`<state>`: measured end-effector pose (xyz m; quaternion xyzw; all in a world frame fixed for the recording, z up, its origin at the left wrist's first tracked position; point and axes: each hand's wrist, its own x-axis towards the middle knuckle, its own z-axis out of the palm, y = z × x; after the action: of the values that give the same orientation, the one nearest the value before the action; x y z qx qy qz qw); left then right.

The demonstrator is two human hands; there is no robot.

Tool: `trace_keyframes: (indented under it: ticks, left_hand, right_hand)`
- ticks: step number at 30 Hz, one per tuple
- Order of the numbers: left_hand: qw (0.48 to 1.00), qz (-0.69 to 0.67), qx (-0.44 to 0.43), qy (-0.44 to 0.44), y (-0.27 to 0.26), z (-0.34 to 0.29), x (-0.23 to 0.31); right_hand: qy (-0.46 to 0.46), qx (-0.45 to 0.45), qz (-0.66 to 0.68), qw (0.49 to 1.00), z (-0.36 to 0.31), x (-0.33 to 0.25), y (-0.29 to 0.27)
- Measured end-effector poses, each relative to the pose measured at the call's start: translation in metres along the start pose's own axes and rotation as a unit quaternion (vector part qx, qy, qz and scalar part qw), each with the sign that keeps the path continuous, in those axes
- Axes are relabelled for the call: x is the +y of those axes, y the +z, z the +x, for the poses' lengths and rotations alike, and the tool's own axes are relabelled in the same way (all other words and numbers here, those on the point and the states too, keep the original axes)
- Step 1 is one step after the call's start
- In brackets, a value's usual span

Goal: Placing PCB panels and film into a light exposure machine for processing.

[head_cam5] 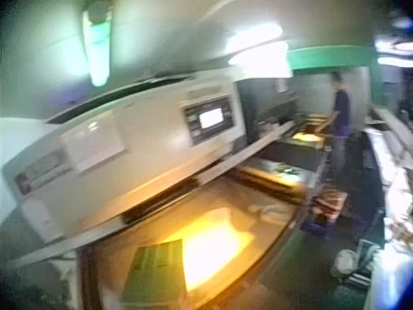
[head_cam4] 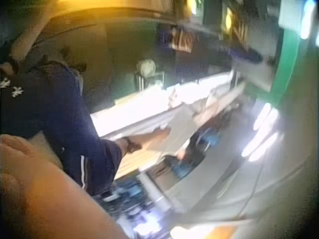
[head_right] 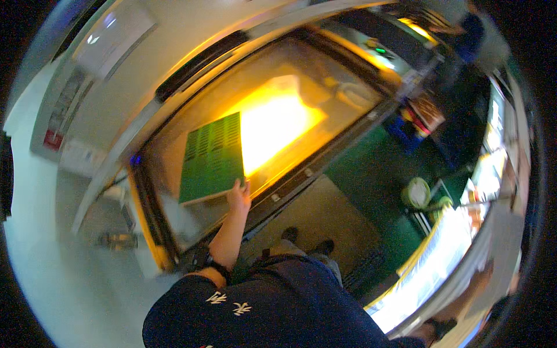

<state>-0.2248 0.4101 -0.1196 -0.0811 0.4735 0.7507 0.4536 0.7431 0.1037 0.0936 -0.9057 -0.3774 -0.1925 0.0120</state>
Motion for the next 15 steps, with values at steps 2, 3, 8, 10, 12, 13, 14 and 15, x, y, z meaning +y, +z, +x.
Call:
trace_keyframes:
  ticks: [2,3,8,10,12,13,14,15]
  left_hand:
    - [0.999,0.047,-0.016,0.014,0.0,-0.015,0.034]
    - [0.994,0.093,-0.043,-0.038,0.005,-0.022,0.037]
    - [0.607,0.759,-0.097,0.216,-0.035,-0.003,0.076]
    - [0.499,0.831,-0.063,0.239,-0.045,-0.001,0.102]
    - [0.377,0.89,-0.046,0.251,-0.055,0.0,0.118]
    - [0.381,0.899,-0.065,0.207,-0.059,0.005,0.126]
    - [0.382,0.906,-0.084,0.162,-0.064,0.012,0.134]
    - [0.38,0.906,-0.092,0.163,-0.068,0.022,0.137]
  right_hand:
    - [0.088,-0.014,-0.036,0.995,0.023,-0.093,-0.015]
    - [0.103,0.021,-0.037,0.994,0.026,-0.059,-0.009]
    - [-0.001,0.161,-0.035,0.986,0.013,-0.069,0.005]
    - [-0.048,0.212,0.026,0.976,-0.017,-0.105,-0.005]
    - [-0.092,0.241,0.066,0.964,-0.055,-0.15,-0.04]
    - [-0.111,0.247,0.09,0.959,-0.066,-0.172,-0.055]
    - [-0.128,0.247,0.106,0.955,-0.074,-0.192,-0.067]
    - [-0.138,0.24,0.102,0.955,-0.082,-0.205,-0.078]
